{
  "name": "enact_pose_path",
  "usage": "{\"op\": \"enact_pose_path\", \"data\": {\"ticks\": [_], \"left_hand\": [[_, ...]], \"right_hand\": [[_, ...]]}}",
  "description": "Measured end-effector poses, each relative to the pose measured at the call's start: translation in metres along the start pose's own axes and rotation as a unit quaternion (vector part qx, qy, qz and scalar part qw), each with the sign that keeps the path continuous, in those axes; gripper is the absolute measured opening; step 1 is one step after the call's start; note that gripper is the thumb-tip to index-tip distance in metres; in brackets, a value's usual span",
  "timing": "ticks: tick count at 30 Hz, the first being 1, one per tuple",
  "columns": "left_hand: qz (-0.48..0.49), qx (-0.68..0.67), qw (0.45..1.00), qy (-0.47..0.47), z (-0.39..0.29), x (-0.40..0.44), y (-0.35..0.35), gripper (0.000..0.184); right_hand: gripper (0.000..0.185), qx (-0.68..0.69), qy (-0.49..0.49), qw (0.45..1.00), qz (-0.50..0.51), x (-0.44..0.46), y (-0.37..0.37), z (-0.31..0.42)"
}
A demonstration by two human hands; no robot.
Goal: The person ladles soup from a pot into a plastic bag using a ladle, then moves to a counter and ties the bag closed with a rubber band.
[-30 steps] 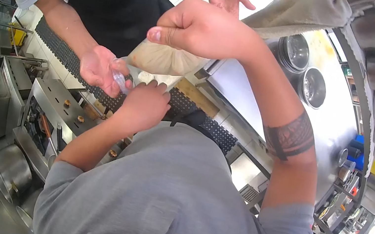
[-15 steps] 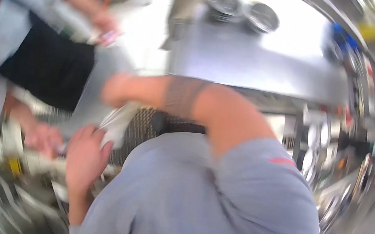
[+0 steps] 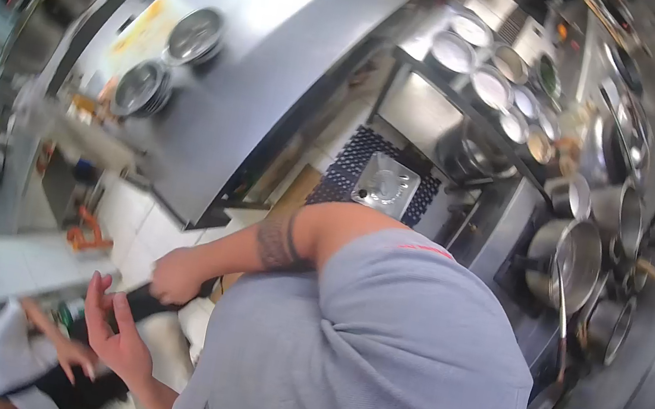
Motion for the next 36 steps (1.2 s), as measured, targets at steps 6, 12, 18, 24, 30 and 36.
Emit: {"op": "enact_pose_path", "data": {"ticks": [6,12,18,24,30,36], "left_hand": [[0.007,-0.011,0.999,-0.043,0.128,0.112,0.049,0.050],[-0.089,0.112,0.989,-0.040,0.188,0.295,0.015,0.082],[-0.066,0.372,0.925,-0.035,0.214,0.398,0.021,0.081],[0.312,0.547,0.772,0.084,0.181,0.351,0.069,0.078],[0.634,0.367,0.631,0.254,-0.026,0.126,0.278,0.053],[0.806,0.037,0.501,0.313,-0.237,-0.123,0.539,0.060]], "right_hand": [[0.034,0.045,0.367,0.928,0.035,-0.217,0.011,-0.129],[0.039,0.155,0.480,0.862,-0.053,-0.289,0.015,-0.126],[0.037,0.247,0.582,0.670,-0.389,-0.397,0.059,-0.071],[0.026,0.453,0.342,0.135,-0.812,-0.547,0.305,0.100],[0.061,-0.036,0.083,-0.166,-0.982,-0.677,0.411,0.381],[0.082,0.167,-0.031,0.002,-0.985,-0.760,0.390,0.416]]}}
Point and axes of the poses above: each hand's wrist, its own x-axis towards the middle knuckle, its own y-axis out of the palm, z = x × y, the point moved 9 cm from there along x, towards the middle knuckle, and after that the axes turned 10 degrees about z, right-handed, at the moved point
